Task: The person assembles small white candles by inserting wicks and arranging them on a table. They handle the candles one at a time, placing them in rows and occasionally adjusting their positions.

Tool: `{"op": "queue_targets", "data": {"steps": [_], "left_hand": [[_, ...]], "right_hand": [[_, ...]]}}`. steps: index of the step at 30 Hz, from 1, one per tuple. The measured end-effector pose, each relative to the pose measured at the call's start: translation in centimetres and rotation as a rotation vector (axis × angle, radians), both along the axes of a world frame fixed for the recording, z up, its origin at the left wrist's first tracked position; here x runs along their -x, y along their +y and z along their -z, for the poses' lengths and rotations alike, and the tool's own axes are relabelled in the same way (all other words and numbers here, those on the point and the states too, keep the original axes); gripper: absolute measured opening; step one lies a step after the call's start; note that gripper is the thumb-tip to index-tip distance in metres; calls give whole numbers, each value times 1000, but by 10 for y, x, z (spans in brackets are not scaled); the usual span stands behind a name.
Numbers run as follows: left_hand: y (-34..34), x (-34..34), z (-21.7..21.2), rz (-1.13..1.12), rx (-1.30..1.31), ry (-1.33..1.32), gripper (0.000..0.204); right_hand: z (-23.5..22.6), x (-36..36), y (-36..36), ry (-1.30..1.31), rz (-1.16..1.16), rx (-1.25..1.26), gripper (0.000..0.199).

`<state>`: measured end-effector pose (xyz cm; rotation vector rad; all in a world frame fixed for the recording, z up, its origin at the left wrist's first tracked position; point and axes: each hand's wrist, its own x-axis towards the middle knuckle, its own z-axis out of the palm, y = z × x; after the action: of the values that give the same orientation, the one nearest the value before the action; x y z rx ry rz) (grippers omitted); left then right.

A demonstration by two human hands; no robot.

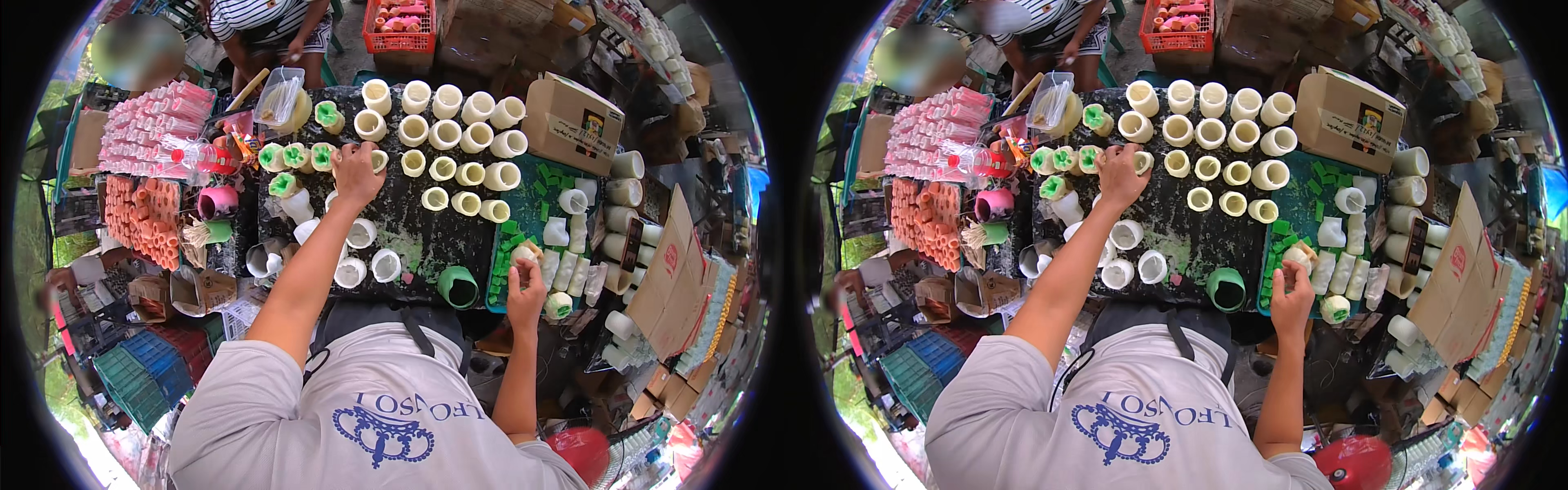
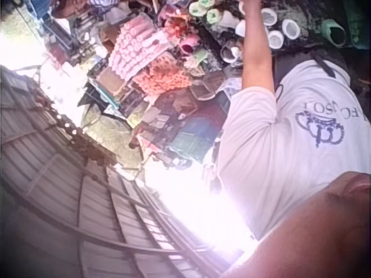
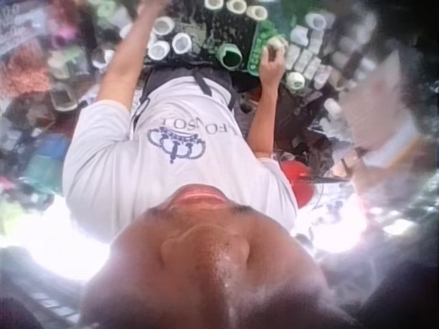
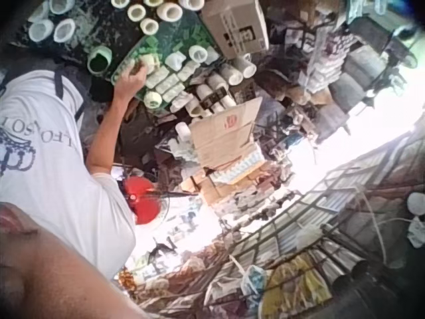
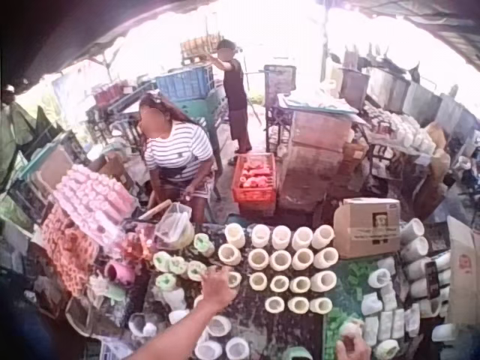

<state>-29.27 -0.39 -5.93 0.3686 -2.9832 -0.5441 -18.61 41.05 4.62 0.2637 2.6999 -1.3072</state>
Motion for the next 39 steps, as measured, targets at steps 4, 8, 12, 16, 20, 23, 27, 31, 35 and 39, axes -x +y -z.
{"op": "queue_targets", "data": {"steps": [4, 8, 12, 16, 20, 23, 27, 31, 35, 39], "left_hand": [[0, -1, 2, 7, 3, 24, 47], [-4, 2, 2, 11, 14, 67, 48], [-5, 1, 0, 39, 29, -15, 53], [0, -2, -22, 31, -9, 186, 57], [-16, 7, -26, -74, -114, 424, 63], [-42, 42, -21, -125, -206, 285, 77], [-52, 88, -36, -62, -136, -257, 102], [-48, 101, -29, -89, -107, -417, 86], [-48, 98, -15, -130, -140, -307, 76], [-41, 100, -6, -113, -99, -265, 77]], "right_hand": [[-9, 0, -4, 3, 4, -2, 23], [-13, 4, -11, 33, -8, 0, 24], [-9, 4, -15, 35, -18, 13, 24], [-15, 1, -18, 16, -17, 1, 24], [-15, -4, -13, 42, 1, 10, 23], [-9, -5, -8, 56, 0, 6, 23], [-12, -3, -9, 42, 21, 1, 23], [-10, -4, -8, 93, 21, 25, 23], [-16, -9, -8, 41, 72, 18, 22], [-1, -18, 3, 67, 92, 23, 23]]}}
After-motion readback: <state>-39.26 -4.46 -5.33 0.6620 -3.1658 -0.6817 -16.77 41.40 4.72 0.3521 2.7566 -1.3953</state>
